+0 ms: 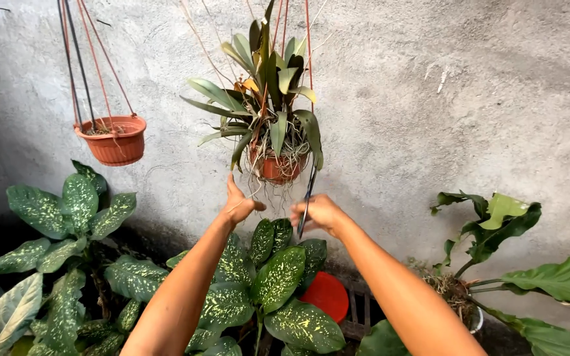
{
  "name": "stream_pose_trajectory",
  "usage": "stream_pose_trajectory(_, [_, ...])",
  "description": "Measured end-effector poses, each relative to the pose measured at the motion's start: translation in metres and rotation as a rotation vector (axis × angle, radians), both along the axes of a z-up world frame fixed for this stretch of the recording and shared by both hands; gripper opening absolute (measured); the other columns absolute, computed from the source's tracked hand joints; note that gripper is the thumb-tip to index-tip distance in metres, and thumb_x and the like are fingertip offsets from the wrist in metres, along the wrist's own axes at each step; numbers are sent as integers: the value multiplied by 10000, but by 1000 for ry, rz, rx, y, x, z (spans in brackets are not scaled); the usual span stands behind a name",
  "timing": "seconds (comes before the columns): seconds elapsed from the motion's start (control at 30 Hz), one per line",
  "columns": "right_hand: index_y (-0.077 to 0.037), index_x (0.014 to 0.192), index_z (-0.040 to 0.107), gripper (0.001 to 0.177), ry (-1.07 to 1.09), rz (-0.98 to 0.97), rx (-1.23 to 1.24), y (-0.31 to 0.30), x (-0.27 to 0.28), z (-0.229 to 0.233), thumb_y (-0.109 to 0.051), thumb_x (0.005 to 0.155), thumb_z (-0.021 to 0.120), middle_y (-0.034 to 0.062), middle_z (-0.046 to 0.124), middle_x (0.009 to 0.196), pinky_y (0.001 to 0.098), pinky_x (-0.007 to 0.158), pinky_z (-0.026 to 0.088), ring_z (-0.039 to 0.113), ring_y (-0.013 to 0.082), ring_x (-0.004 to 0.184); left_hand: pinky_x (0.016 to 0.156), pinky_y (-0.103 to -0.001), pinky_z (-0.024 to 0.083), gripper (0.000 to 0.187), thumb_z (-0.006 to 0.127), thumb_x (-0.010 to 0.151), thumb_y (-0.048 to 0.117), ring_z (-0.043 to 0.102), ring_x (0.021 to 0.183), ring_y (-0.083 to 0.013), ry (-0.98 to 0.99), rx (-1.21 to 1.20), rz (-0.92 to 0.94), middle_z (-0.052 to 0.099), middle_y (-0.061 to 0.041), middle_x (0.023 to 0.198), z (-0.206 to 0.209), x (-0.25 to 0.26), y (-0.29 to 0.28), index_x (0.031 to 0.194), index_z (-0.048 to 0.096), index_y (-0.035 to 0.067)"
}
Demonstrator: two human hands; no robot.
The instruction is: The person trims the roots and leaves of a hanging plant using shears, rotating the pot to reach all sides.
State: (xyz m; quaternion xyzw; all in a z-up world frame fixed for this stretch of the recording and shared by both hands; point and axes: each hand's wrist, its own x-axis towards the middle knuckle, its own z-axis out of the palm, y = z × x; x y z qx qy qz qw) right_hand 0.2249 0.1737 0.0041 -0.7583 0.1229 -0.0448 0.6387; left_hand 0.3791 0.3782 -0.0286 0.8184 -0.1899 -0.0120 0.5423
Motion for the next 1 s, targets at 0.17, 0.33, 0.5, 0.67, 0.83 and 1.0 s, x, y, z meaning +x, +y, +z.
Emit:
stream_pose_trajectory(0.17, [7,992,750,289,190,110,-331,-46,-3,-40,-241,849,710,155,787,957,419,746,612,766,256,873,1240,-409,238,1400,912,566,179,264,1513,-385,60,-171,-137,198,-280,1637,7,20,-27,1577,-40,5])
stream_pose_trajectory(0.33, [1,876,770,321,266,61,-948,-100,-16,-61,-287,739,728,200,768,887,424,764,576,749,318,856,1216,-391,292,1354,928,591,203,301,1505,-362,69,-158,-137,223,-257,1647,12,25,-44,1580,25,4])
stream_pose_trajectory(0.5, [-14,943,751,413,219,61,-1045,-90,-37,-32,-348,701,727,222,754,930,452,807,567,728,364,909,1179,-344,324,1394,966,557,142,405,1424,-326,-77,-278,-181,378,-210,1560,-27,68,-84,1563,11,-6])
stream_pose_trajectory(0.67, [-7,1014,731,471,239,52,-1071,-46,-46,13,-394,746,710,237,738,995,459,840,557,711,384,969,1086,-349,434,1065,929,644,202,623,1209,-283,48,-260,-292,689,-96,1310,-20,41,-96,1502,324,22])
stream_pose_trajectory(0.83, [21,1042,739,497,273,67,-1135,-33,-42,32,-414,815,658,266,728,1043,475,854,552,707,407,1010,782,-505,552,684,780,771,189,592,855,-219,357,-230,-247,643,-42,959,-34,35,-105,1400,513,204])
stream_pose_trajectory(1.0, [-12,1132,711,514,348,51,-1202,-23,-42,40,-427,844,615,266,708,1138,473,931,539,677,407,1085,693,-514,614,311,501,941,105,634,682,-303,268,-268,-296,639,-103,723,-107,80,-122,1180,694,51])
